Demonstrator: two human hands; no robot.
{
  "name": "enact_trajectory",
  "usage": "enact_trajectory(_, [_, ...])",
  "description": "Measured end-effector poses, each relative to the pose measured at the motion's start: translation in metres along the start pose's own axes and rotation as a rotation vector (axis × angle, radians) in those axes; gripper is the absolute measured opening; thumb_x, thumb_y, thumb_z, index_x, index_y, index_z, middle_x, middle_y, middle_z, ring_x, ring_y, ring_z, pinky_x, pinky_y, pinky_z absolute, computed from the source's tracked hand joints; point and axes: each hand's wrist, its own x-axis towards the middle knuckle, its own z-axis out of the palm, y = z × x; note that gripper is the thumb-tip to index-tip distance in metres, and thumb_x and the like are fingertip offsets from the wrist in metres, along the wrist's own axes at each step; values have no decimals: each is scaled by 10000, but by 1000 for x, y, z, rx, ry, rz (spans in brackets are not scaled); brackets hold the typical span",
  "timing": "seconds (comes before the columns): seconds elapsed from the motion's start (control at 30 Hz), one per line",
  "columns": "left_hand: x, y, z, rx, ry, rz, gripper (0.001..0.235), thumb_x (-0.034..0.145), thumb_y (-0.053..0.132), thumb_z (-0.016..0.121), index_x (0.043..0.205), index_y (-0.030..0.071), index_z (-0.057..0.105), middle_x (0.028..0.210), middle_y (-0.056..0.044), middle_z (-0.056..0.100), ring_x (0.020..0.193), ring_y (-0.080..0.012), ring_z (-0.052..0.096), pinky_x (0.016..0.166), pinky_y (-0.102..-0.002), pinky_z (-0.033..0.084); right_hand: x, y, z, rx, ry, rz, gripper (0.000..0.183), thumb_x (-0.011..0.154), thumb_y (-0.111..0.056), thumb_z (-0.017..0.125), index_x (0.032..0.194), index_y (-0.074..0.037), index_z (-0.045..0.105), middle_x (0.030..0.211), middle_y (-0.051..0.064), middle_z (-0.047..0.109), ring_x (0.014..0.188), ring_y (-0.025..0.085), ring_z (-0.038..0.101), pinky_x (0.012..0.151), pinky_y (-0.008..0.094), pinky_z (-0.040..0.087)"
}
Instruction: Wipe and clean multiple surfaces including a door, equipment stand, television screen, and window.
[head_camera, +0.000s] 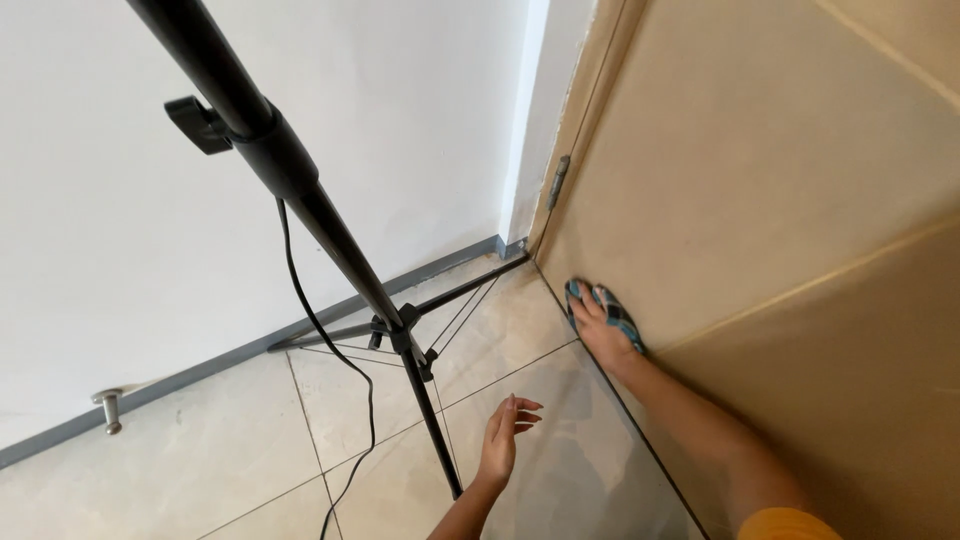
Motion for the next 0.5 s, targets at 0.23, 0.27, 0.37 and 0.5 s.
enact_trajectory(0.23, [0, 11, 14, -15, -69, 81, 572, 1045, 500, 319, 1019, 59, 683, 1078, -85, 752, 977, -208, 705, 958, -374, 527, -75, 180, -206, 358, 704, 724, 384, 988, -96, 600, 1364, -129, 672, 1617, 56, 482, 1552, 346, 310, 1196, 637, 219])
enact_trajectory(0.27, [-2, 7, 12, 9, -47, 65, 579, 1041, 499, 309, 1024, 66, 693, 1076, -79, 759, 985, -200, 715, 966, -366, 532, -91, 191, -232, 327, 763, 824, 336, 1057, -106, 599, 1386, -149, 656, 1606, 48, 503, 1550, 346, 329, 1182, 649, 227])
enact_trajectory(0.37, [-9, 22, 14, -32, -2, 64, 568, 1048, 477, 343, 1017, 36, 699, 1074, -95, 755, 971, -223, 699, 944, -385, 527, -112, 161, -206, 377, 690, 791, 466, 994, -108, 579, 1459, -117, 611, 1625, 62, 480, 1538, 360, 337, 1175, 648, 274])
enact_trajectory(0.5, [-12, 52, 24, -33, -36, 106, 574, 1057, 471, 341, 1017, 27, 703, 1067, -107, 753, 974, -230, 689, 934, -388, 527, -139, 59, -99, 557, 550, 480, 402, 927, -128, 575, 1299, 13, 628, 1594, 105, 414, 1536, 382, 312, 1187, 615, 304])
